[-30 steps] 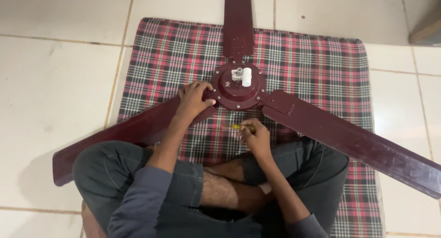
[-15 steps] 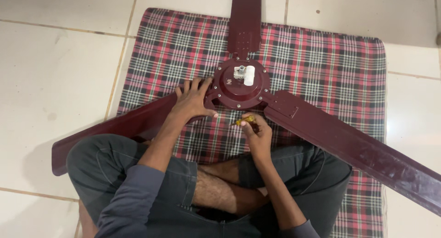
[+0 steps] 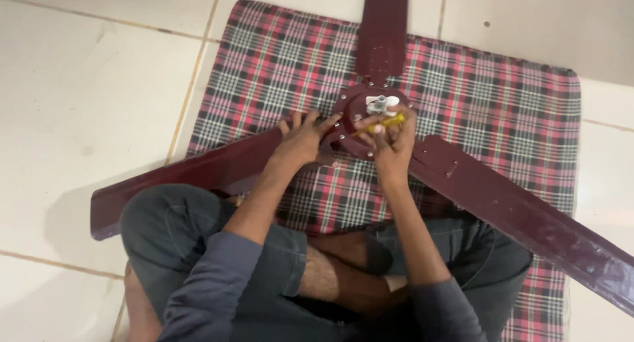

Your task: The person sits on a mat and assembles a ceiling fan by attaching its blades to the central motor housing. Using a screwdriver, they secure each blade with screws, tightening them one by one until all blades are attached.

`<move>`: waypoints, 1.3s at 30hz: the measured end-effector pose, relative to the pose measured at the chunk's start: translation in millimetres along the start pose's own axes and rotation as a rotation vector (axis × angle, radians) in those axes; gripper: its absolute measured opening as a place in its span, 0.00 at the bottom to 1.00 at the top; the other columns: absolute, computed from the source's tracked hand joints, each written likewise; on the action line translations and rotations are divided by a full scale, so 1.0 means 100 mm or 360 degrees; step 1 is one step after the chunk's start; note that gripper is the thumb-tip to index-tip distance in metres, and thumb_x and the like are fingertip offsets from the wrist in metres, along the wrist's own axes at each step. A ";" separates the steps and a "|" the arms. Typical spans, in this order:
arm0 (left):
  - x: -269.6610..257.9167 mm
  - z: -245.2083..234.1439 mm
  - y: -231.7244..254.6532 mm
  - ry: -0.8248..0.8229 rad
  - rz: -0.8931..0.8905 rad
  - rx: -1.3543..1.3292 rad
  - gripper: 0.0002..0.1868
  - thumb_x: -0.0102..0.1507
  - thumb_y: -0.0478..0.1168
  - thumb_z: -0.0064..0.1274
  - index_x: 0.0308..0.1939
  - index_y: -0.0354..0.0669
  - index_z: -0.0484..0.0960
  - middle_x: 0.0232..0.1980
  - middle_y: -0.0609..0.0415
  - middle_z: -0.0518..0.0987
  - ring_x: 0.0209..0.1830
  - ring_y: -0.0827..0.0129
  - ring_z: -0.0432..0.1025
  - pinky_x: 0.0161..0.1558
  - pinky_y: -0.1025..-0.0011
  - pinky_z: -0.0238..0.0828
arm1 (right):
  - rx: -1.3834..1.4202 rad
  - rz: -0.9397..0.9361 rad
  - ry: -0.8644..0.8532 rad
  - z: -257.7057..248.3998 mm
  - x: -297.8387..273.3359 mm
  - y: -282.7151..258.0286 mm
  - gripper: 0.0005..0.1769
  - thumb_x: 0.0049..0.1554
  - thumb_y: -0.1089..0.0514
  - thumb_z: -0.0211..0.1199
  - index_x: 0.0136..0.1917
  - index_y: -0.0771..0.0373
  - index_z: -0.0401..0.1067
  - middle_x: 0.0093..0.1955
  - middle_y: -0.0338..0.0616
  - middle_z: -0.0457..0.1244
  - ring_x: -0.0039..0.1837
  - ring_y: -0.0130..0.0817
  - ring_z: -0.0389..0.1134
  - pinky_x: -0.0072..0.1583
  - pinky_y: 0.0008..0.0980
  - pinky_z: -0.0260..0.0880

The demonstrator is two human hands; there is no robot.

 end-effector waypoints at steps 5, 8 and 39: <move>0.01 0.03 -0.03 0.0015 0.0012 -0.0021 0.61 0.45 0.63 0.74 0.77 0.80 0.55 0.79 0.48 0.56 0.76 0.37 0.47 0.66 0.26 0.44 | -0.0331 -0.0160 -0.0209 0.19 0.22 0.14 0.23 0.67 0.74 0.50 0.71 0.61 0.51 0.52 0.47 0.67 0.57 0.34 0.74 0.58 0.32 0.79; 0.02 0.04 -0.03 0.0038 0.0027 -0.0040 0.61 0.44 0.62 0.76 0.76 0.80 0.55 0.79 0.47 0.55 0.77 0.36 0.45 0.65 0.26 0.45 | -0.0538 -0.0142 -0.0276 0.22 0.23 0.18 0.24 0.67 0.75 0.49 0.72 0.61 0.52 0.51 0.46 0.68 0.55 0.33 0.74 0.57 0.30 0.79; 0.05 -0.07 0.02 -0.0167 -0.0098 -0.0161 0.52 0.51 0.54 0.72 0.76 0.79 0.59 0.80 0.52 0.55 0.80 0.44 0.43 0.72 0.30 0.37 | -0.0410 -0.0180 -0.0863 0.25 0.62 0.13 0.08 0.63 0.74 0.59 0.54 0.67 0.74 0.58 0.49 0.70 0.60 0.34 0.72 0.64 0.35 0.76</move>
Point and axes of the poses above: each hand's wrist, its own x-axis towards the middle knuckle, its own z-axis out of the palm, y = z × x, the point moved 3 cm from there along x, towards the middle knuckle
